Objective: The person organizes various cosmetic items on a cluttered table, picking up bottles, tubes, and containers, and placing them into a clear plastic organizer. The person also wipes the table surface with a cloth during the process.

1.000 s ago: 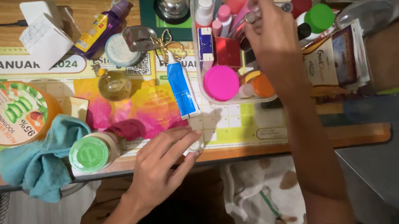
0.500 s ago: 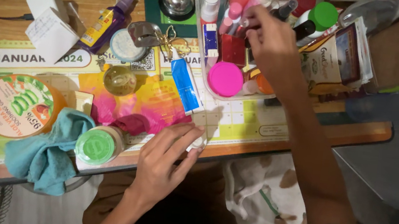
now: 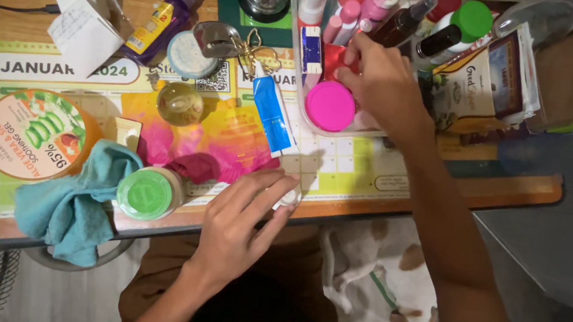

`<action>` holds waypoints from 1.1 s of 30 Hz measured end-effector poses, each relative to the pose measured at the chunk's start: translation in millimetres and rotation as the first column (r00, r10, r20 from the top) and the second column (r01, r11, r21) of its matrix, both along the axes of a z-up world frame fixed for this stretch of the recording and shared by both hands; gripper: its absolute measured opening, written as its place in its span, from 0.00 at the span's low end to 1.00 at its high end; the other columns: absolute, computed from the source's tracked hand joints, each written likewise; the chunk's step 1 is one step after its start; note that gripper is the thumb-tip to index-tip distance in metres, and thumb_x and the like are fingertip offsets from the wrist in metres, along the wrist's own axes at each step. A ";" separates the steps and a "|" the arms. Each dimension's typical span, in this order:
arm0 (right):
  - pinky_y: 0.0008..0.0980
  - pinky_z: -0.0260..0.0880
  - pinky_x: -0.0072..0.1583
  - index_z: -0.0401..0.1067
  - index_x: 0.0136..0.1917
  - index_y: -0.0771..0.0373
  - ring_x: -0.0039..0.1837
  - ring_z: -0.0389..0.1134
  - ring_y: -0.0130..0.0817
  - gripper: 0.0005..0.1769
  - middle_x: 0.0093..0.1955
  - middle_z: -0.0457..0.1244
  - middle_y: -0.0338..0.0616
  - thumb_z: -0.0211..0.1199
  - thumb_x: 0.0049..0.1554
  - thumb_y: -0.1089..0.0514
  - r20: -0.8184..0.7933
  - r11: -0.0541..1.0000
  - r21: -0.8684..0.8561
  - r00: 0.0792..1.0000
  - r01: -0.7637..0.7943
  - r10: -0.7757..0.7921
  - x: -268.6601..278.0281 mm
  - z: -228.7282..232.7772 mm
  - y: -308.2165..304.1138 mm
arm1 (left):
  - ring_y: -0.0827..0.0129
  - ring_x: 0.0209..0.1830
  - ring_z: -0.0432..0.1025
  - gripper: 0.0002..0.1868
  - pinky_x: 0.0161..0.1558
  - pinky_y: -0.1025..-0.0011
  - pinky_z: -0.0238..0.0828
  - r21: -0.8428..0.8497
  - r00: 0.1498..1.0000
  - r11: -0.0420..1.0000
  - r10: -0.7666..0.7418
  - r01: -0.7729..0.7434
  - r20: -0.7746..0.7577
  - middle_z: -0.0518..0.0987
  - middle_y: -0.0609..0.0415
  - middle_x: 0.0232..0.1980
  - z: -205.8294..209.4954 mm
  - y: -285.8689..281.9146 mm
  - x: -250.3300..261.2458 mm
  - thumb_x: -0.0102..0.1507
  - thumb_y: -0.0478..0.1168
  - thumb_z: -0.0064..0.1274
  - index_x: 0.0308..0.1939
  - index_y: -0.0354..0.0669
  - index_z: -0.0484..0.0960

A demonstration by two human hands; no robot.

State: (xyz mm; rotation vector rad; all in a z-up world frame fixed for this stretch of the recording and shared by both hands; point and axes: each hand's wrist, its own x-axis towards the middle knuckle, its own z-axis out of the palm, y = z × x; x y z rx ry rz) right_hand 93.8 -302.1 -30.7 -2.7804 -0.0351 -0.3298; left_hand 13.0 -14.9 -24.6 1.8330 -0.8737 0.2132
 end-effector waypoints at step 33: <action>0.47 0.67 0.54 0.74 0.46 0.61 0.49 0.68 0.47 0.17 0.43 0.68 0.45 0.79 0.49 0.54 0.134 0.999 -0.016 0.991 0.031 -0.028 11.7 -19.8 -7.1 | 0.54 0.54 0.78 0.20 0.54 0.61 0.76 -0.002 0.999 0.999 -0.032 0.032 -0.002 0.80 0.46 0.52 -3.0 0.7 1.4 0.60 0.29 0.61 0.57 0.37 0.81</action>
